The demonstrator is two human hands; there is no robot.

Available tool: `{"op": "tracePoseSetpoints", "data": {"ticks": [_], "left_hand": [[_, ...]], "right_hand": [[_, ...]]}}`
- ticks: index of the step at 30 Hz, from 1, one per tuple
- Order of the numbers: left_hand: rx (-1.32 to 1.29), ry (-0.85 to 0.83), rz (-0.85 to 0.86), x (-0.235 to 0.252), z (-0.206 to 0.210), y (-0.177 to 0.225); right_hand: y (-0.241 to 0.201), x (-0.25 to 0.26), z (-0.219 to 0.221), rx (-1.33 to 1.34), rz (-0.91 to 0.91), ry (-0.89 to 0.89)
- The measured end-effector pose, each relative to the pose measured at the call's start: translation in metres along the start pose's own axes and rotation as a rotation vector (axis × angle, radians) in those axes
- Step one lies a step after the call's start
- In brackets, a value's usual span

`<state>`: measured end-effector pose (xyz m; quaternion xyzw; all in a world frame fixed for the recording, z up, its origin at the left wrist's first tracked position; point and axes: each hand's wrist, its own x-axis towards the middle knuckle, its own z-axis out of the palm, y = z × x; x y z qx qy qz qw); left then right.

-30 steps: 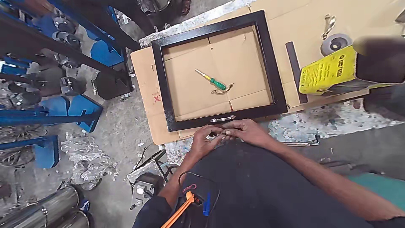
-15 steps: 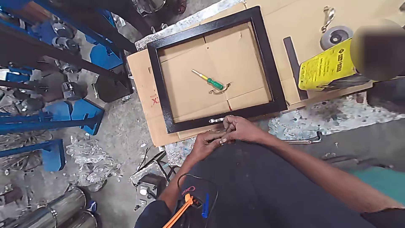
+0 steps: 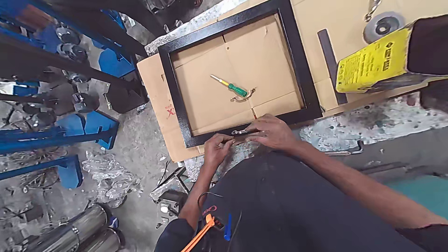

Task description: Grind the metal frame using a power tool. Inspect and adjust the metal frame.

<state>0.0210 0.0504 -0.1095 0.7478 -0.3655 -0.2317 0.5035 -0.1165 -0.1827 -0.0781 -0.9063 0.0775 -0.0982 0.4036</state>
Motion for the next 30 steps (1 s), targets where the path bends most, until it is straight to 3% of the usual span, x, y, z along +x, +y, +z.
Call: {"op": "tracePoseSetpoints", "data": {"ticks": [9, 30], "left_hand": [[0.268, -0.084, -0.012, 0.014, 0.002, -0.004], [0.459, -0.177, -0.028, 0.025, 0.002, 0.007]], "right_hand": [[0.023, -0.005, 0.013, -0.068, -0.048, -0.026], [0.024, -0.008, 0.022, -0.072, 0.021, 0.023]]}}
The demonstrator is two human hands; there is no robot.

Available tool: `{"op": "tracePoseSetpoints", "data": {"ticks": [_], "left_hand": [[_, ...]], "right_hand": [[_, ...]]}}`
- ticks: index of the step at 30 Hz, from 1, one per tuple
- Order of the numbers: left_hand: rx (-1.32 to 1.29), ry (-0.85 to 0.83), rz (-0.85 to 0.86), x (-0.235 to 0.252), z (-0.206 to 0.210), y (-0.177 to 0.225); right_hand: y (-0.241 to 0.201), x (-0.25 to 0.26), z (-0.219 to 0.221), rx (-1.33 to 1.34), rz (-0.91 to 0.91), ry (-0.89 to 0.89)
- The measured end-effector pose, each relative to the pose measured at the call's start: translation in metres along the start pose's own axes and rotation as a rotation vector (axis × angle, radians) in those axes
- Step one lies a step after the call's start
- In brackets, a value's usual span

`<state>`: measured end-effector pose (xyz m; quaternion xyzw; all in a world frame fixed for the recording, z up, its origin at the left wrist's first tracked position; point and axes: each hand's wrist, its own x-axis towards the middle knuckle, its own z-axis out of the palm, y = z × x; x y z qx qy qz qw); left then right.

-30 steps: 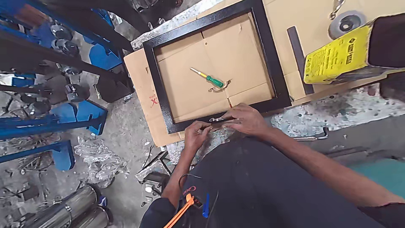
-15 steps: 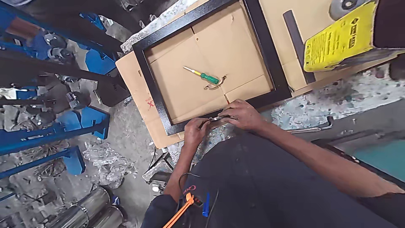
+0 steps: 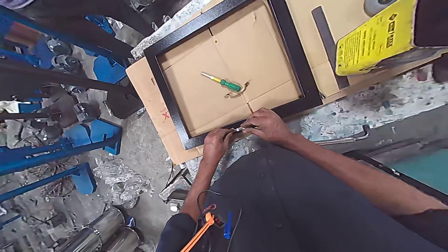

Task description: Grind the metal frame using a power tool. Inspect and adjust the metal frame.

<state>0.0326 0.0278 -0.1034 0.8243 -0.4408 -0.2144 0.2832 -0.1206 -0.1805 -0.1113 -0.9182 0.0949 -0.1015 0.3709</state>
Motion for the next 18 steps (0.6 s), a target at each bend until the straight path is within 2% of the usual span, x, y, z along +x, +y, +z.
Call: {"op": "tracePoseSetpoints", "data": {"ticks": [9, 18], "left_hand": [[0.096, -0.112, 0.001, 0.012, -0.011, 0.006], [0.052, -0.099, -0.015, 0.014, -0.010, 0.006]], "right_hand": [[-0.001, 0.002, -0.002, 0.021, 0.025, -0.009], [0.000, 0.001, 0.002, 0.035, 0.035, 0.003]]}}
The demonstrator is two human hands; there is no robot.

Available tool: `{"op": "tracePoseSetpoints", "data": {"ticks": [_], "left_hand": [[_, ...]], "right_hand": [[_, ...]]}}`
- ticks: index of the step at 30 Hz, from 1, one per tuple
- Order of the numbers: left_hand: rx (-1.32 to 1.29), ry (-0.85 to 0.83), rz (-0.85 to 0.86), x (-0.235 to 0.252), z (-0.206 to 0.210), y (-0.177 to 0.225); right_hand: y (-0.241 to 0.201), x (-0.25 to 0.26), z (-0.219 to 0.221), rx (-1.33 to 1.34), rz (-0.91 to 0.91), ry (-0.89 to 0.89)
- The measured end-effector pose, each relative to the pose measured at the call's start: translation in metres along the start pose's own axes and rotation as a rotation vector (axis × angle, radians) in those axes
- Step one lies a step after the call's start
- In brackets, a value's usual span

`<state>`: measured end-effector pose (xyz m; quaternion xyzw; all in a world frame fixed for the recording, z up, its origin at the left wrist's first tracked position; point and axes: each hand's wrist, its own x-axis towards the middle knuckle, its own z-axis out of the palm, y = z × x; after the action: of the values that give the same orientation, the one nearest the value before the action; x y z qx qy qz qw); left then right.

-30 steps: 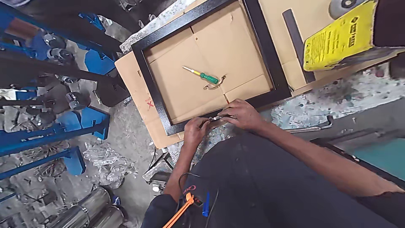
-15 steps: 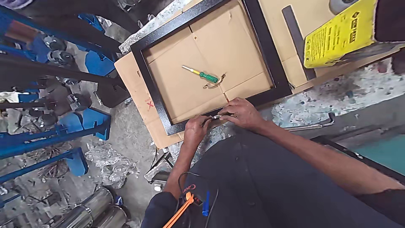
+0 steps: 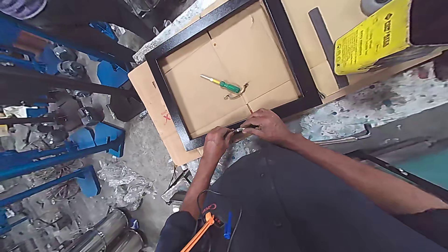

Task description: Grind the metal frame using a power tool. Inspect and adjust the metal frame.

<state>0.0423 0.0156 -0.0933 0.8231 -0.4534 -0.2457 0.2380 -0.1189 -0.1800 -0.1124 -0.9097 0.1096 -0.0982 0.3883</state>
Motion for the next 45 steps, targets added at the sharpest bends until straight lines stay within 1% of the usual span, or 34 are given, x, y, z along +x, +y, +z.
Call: {"op": "tracePoseSetpoints", "data": {"ticks": [5, 10, 26, 32, 35, 37, 41, 45], "left_hand": [[-0.201, 0.024, -0.090, -0.008, -0.007, -0.015], [-0.254, 0.048, -0.090, -0.016, -0.007, -0.023], [-0.128, 0.015, -0.026, -0.005, 0.000, -0.011], [0.013, -0.002, 0.038, -0.002, 0.002, -0.004], [0.097, -0.064, 0.016, 0.000, -0.003, 0.001], [0.122, -0.060, 0.023, 0.001, -0.003, 0.002], [0.067, 0.018, 0.059, -0.001, 0.003, -0.004], [-0.077, 0.023, -0.012, 0.001, 0.004, -0.007]], "right_hand": [[-0.002, 0.000, -0.002, -0.002, 0.014, -0.009], [-0.004, 0.001, -0.002, -0.009, 0.022, 0.007], [-0.005, 0.001, -0.003, 0.010, 0.034, 0.014], [-0.005, 0.002, -0.003, 0.006, 0.050, -0.010], [-0.001, 0.001, 0.001, 0.007, 0.046, 0.005], [0.000, 0.001, 0.000, -0.004, 0.050, -0.003], [0.003, 0.000, 0.004, -0.003, 0.074, -0.026], [0.011, -0.003, 0.010, 0.028, 0.103, -0.046]]}}
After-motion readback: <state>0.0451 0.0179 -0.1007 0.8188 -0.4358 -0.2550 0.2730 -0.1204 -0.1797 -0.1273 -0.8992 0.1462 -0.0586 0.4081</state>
